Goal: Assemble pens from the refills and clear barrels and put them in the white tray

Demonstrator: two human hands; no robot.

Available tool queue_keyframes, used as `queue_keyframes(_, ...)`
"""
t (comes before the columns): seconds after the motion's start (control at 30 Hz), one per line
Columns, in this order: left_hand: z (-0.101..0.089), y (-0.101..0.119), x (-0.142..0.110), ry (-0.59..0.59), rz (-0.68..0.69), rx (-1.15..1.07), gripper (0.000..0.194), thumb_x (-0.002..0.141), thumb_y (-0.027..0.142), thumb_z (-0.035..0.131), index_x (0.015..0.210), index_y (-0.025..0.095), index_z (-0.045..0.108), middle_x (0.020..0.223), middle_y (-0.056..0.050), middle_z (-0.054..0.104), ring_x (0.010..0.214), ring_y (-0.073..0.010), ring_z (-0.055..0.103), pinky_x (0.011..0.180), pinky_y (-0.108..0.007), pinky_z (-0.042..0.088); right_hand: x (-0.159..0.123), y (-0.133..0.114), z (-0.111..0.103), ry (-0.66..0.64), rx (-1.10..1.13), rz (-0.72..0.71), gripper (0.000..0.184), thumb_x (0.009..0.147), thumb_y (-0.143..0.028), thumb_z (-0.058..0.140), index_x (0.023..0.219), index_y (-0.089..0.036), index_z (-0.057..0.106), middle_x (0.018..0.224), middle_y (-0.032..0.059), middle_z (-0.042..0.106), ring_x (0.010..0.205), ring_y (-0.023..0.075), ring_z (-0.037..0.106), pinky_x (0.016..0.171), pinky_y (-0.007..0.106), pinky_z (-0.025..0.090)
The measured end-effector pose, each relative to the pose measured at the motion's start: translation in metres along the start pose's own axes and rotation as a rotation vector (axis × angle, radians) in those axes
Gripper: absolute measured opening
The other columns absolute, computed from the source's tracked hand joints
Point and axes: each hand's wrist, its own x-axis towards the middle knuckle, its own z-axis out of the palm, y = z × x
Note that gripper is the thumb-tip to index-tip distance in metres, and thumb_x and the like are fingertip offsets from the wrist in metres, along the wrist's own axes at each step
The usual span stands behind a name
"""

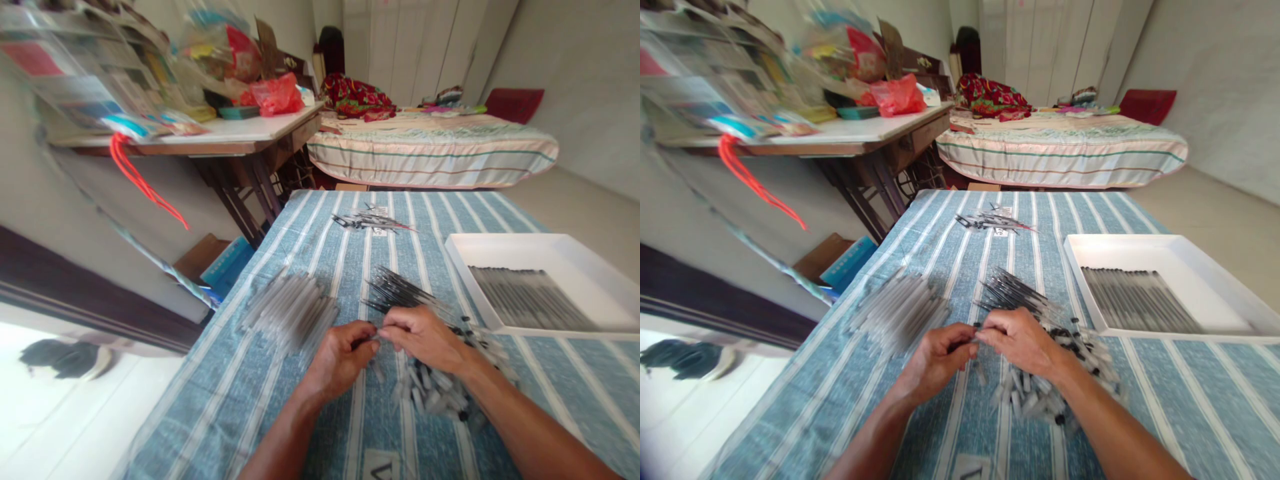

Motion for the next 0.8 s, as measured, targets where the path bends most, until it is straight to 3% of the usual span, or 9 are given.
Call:
queue_keyframes(0.1,0.0,0.001,0.0,0.013,0.03,0.053,0.011,0.078,0.019,0.055,0.082,0.014,0.064,0.065,0.002,0.055,0.058,-0.0101,0.047,0.056,-0.021,0.038,0.0,0.0,0.001,0.009,-0.019,0.019,0.038,0.085,-0.041,0.046,0.059,-0.015,0.053,0.047,-0.0039,0.049,0.044,0.0071,0.045,0.045,0.018,0.032)
queue_keyframes(0.27,-0.001,0.005,0.0,0.034,0.051,0.164,0.012,0.08,0.022,0.055,0.081,0.014,0.064,0.067,0.0,0.057,0.062,-0.0119,0.05,0.058,-0.023,0.038,0.001,0.001,0.0,0.02,-0.02,-0.022,0.025,0.083,-0.034,0.05,0.067,-0.016,0.056,0.052,-0.0047,0.051,0.045,0.0068,0.045,0.046,0.018,0.032)
queue_keyframes(0.43,-0.004,0.014,0.0,-0.006,0.155,0.278,0.022,0.086,0.02,0.045,0.081,0.015,0.065,0.075,-0.003,0.059,0.072,-0.0147,0.055,0.068,-0.026,0.041,0.0,-0.001,-0.003,0.032,0.012,-0.013,0.029,0.084,-0.035,0.048,0.062,-0.016,0.052,0.052,-0.0036,0.052,0.046,0.0074,0.048,0.046,0.018,0.033)
queue_keyframes(0.8,-0.001,0.006,0.002,0.091,0.258,0.293,0.012,0.078,0.013,0.055,0.071,0.016,0.063,0.078,-0.005,0.059,0.074,-0.0157,0.056,0.069,-0.027,0.044,0.003,0.002,0.009,0.001,0.117,0.158,0.033,0.084,-0.038,0.047,0.057,-0.018,0.048,0.045,-0.004,0.053,0.035,0.007,0.044,0.039,0.018,0.033)
